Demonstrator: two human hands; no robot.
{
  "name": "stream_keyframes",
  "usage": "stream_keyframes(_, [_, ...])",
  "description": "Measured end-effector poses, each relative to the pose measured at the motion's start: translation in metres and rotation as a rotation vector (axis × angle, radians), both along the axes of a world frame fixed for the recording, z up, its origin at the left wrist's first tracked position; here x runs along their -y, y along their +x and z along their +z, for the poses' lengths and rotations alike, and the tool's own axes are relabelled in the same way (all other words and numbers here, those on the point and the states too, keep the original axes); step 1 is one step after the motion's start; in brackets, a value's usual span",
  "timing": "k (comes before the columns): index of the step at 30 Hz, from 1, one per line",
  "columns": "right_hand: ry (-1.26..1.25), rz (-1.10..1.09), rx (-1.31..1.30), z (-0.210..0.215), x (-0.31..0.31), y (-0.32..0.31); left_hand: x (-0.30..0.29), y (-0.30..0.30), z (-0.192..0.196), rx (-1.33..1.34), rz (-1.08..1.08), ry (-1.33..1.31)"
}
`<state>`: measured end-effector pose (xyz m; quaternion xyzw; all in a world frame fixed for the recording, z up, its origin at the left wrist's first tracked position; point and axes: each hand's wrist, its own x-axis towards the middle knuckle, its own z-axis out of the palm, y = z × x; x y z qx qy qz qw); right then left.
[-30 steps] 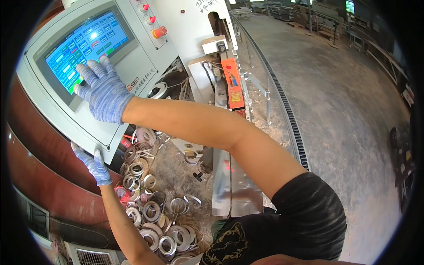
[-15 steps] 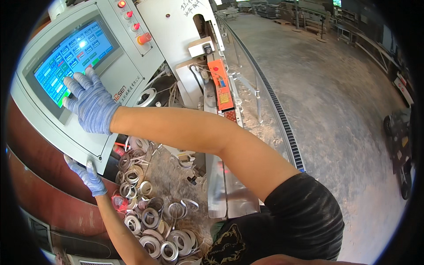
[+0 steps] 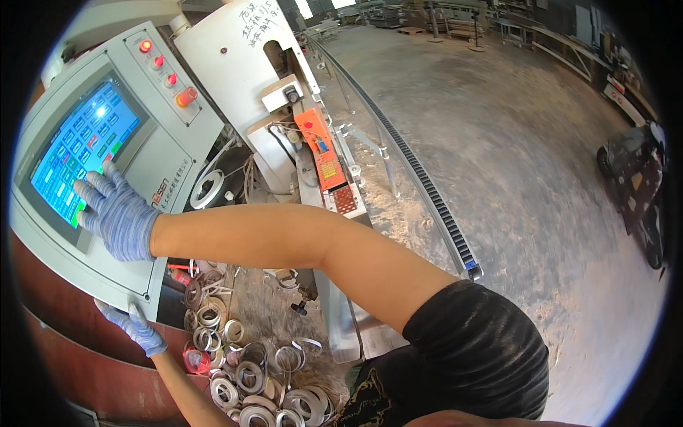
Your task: The person operates a machine's control panel, then moves to the interior to thread a white strip through a series of rollers and guides using pliers. The person repeatedly adjusts the strip's path and tension within the machine.
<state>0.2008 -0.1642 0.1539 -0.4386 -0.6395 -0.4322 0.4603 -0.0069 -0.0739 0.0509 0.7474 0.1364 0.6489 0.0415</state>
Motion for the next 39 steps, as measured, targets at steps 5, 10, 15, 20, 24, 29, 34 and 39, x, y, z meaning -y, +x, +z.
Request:
stream_keyframes(5, [0.002, -0.017, -0.005, 0.000, -0.001, -0.002, 0.004, -0.002, 0.001, -0.008, 0.010, -0.035])
stream_keyframes(10, [-0.039, -0.039, 0.002, 0.002, 0.001, 0.000, 0.008, 0.004, 0.002, -0.007, 0.007, -0.032])
stream_keyframes(15, [-0.042, -0.025, -0.002, 0.001, 0.005, -0.001, 0.005, 0.000, 0.001, -0.020, 0.024, -0.006])
stream_keyframes(20, [-0.036, -0.033, 0.000, 0.004, 0.005, -0.001, 0.011, 0.004, 0.004, 0.000, 0.001, -0.016])
stream_keyframes(24, [-0.043, -0.031, -0.001, 0.004, 0.003, 0.001, 0.009, 0.004, 0.002, 0.001, 0.022, -0.021])
stream_keyframes(29, [-0.045, -0.029, 0.002, 0.001, -0.003, -0.003, 0.011, 0.002, 0.002, -0.002, -0.017, -0.022])
stream_keyframes(34, [-0.040, -0.031, 0.006, 0.003, 0.000, -0.002, 0.007, 0.004, 0.002, 0.003, -0.079, -0.021])
stream_keyframes(39, [-0.063, -0.040, 0.011, 0.004, 0.001, -0.002, 0.005, 0.002, 0.000, 0.011, -0.055, -0.018])
